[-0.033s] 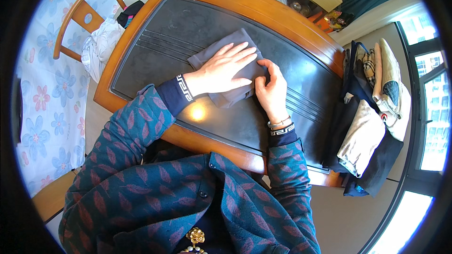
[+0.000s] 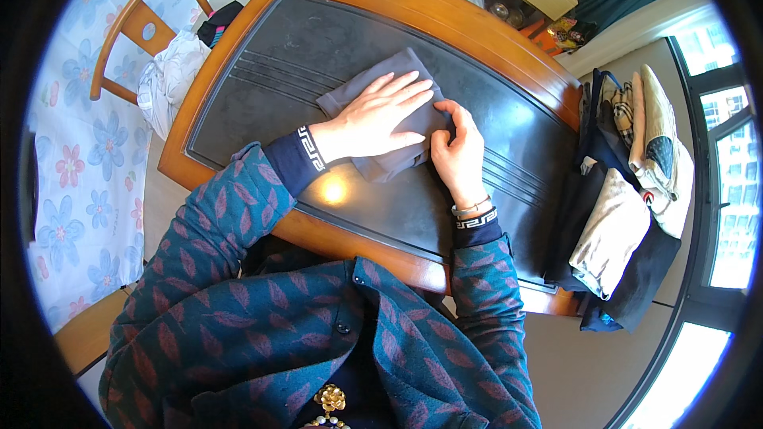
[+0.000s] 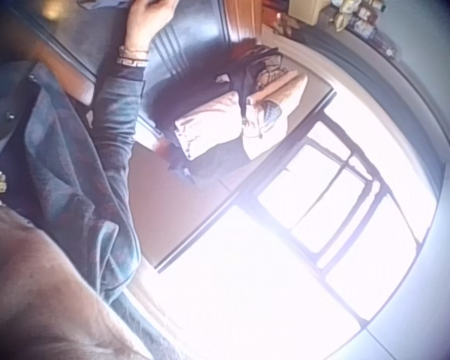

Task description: The person folds a dark gray garment on a table, then picks up a light gray jacket and begins folding it. The person smooths and aligns the jacket sleeves and body before folding it in half.

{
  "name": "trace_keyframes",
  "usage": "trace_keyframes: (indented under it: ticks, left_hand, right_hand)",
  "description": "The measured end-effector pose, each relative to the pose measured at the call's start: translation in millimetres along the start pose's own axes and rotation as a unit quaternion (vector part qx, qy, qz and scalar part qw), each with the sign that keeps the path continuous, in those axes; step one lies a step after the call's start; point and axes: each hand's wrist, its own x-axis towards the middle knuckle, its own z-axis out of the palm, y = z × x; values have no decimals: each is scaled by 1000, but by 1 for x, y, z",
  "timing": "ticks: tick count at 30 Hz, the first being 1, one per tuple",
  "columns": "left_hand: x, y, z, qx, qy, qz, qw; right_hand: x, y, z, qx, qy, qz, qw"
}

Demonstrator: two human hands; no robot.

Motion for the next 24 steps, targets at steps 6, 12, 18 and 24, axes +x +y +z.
trace_keyframes:
  ticks: [6, 12, 18, 24]
  left_hand:
    - [-1, -1, -1, 0, -5, 3, 1000]
    - [-1, -2, 0, -3, -2, 7, 1000]
    - [-1, -2, 0, -3, -2, 9, 1000]
    - [-1, -1, -2, -3, -10, 7, 1000]
  right_hand:
    - [1, 15, -3, -15, 5, -9, 1000]
    - [1, 13, -4, -5, 12, -8, 1000]
    - [2, 12, -5, 6, 8, 1, 1000]
    - [3, 16, -5, 17, 3, -5, 1000]
